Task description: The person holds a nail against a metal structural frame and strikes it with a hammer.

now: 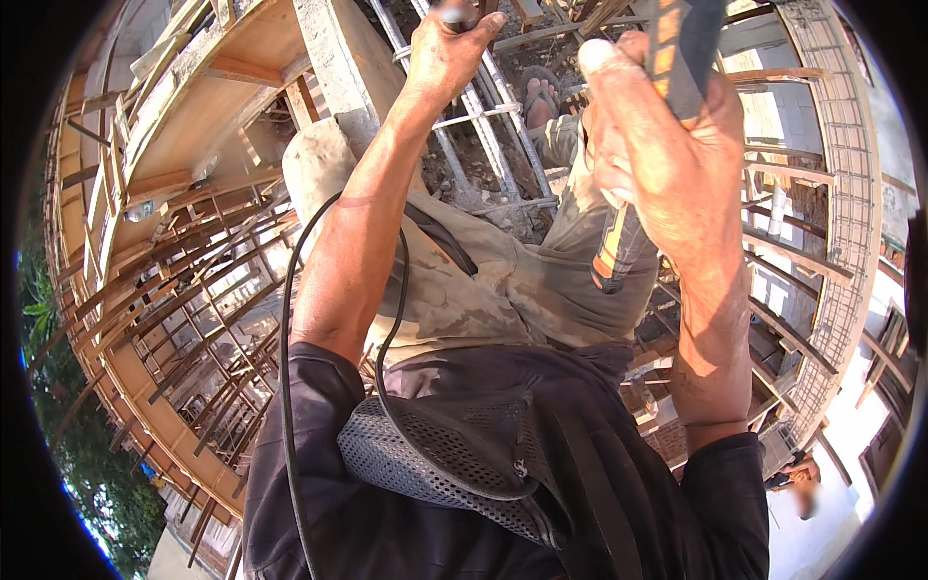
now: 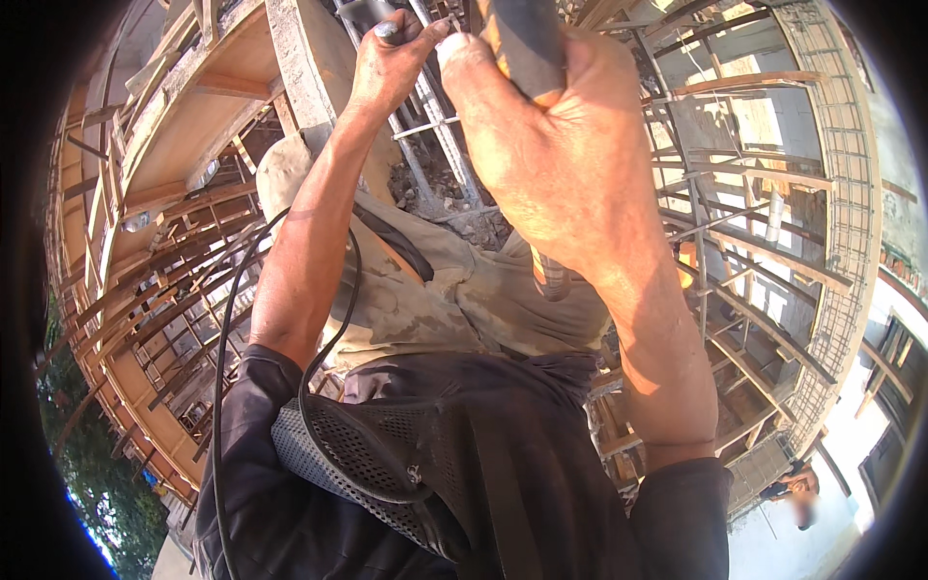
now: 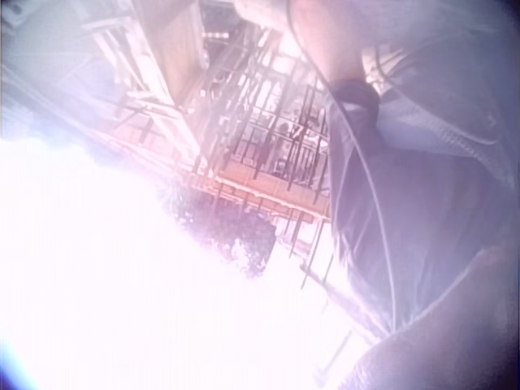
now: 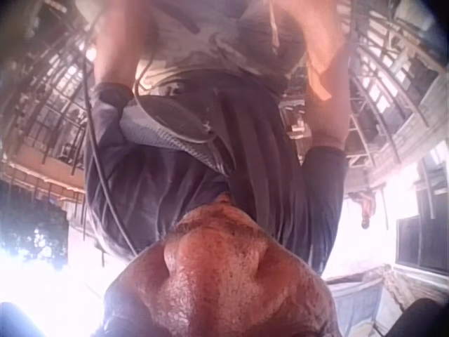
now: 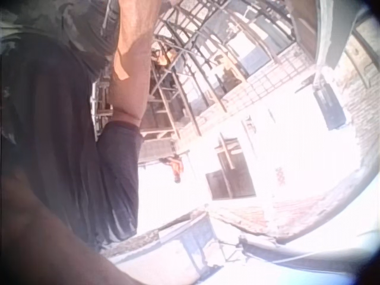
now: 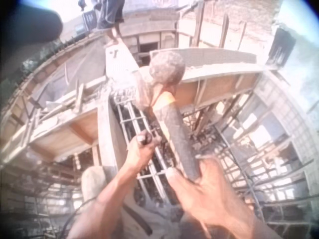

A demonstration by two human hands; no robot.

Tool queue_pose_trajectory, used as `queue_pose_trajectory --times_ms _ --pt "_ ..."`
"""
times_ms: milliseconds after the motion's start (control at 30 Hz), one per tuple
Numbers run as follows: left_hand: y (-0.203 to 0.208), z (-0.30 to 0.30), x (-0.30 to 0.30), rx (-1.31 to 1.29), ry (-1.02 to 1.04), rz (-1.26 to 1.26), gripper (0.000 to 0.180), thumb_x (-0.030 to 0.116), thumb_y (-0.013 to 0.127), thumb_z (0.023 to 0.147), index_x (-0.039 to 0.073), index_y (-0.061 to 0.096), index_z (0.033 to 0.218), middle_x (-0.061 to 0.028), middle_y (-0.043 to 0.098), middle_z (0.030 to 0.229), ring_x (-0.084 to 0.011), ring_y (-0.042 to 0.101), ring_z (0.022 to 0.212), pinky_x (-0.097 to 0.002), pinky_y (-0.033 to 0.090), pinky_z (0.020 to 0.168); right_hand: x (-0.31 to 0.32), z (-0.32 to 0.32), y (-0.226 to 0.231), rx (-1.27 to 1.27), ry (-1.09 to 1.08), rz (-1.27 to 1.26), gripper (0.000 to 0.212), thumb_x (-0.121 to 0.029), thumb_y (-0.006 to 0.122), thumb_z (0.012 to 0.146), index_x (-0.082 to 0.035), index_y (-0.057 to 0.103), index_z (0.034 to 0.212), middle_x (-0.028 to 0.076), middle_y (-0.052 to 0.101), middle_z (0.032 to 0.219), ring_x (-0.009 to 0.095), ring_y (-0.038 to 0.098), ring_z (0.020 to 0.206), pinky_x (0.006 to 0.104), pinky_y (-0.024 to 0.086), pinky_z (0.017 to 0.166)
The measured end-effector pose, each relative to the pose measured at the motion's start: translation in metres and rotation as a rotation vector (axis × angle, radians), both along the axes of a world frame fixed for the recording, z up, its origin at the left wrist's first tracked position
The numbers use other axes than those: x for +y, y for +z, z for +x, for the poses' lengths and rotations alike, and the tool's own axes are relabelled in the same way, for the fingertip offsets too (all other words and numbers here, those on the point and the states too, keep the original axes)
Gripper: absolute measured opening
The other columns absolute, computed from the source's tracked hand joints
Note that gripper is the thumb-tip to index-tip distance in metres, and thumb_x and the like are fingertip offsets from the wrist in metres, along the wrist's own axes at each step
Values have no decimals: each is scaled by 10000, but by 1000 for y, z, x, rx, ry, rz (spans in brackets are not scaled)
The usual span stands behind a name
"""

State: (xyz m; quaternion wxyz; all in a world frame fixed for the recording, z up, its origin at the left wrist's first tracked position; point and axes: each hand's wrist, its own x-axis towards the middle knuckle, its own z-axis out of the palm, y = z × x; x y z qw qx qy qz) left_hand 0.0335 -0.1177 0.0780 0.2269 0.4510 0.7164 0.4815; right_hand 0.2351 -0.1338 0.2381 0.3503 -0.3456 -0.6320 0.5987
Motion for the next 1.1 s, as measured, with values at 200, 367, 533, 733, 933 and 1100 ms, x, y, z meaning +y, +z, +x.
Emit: queue_pose_trajectory --times_ms 200,367,533,733,933,1100 --pt "-40 -21 -18 -249 -83 64 332 233 741 913 110 691 1218 10 704 851 -58 582 700 -257 483 635 -2 14 -43 -483 313 -317 319 -213 639 897 23 568 695 23 500 509 98 491 468 309 376 449" --pt "-31 -15 -16 -206 -61 38 478 254 750 906 118 370 649 50 375 563 -70 365 561 -311 359 524 -3 6 37 -219 81 -165 205 -184 653 951 -36 595 821 -33 452 524 33 397 409 228 297 384" --pt "-31 -9 -13 -41 -52 -43 381 252 767 884 70 493 691 26 480 613 -89 431 596 -311 401 558 -9 -1 -5 -211 2 -44 267 -110 617 937 -29 566 688 -21 491 542 45 458 518 273 364 472" --pt "-54 -7 -29 -215 -85 26 319 345 740 901 40 713 989 33 630 733 -60 537 659 -280 470 618 -15 15 -55 -663 298 -192 324 -234 630 927 67 611 808 105 579 584 164 551 536 365 432 514" --pt "-47 -33 -3 -215 309 279 561 435 601 993 26 529 616 43 390 514 -81 335 539 -343 300 481 -21 30 -20 -670 205 -238 305 -220 636 932 67 619 830 117 559 592 181 528 544 378 436 548" --pt "-10 -31 20 96 351 364 466 323 640 965 68 427 638 -42 352 539 -143 339 554 -375 331 504 -34 55 -11 -748 124 -193 232 -176 636 935 38 631 844 111 580 677 182 545 647 367 449 631"
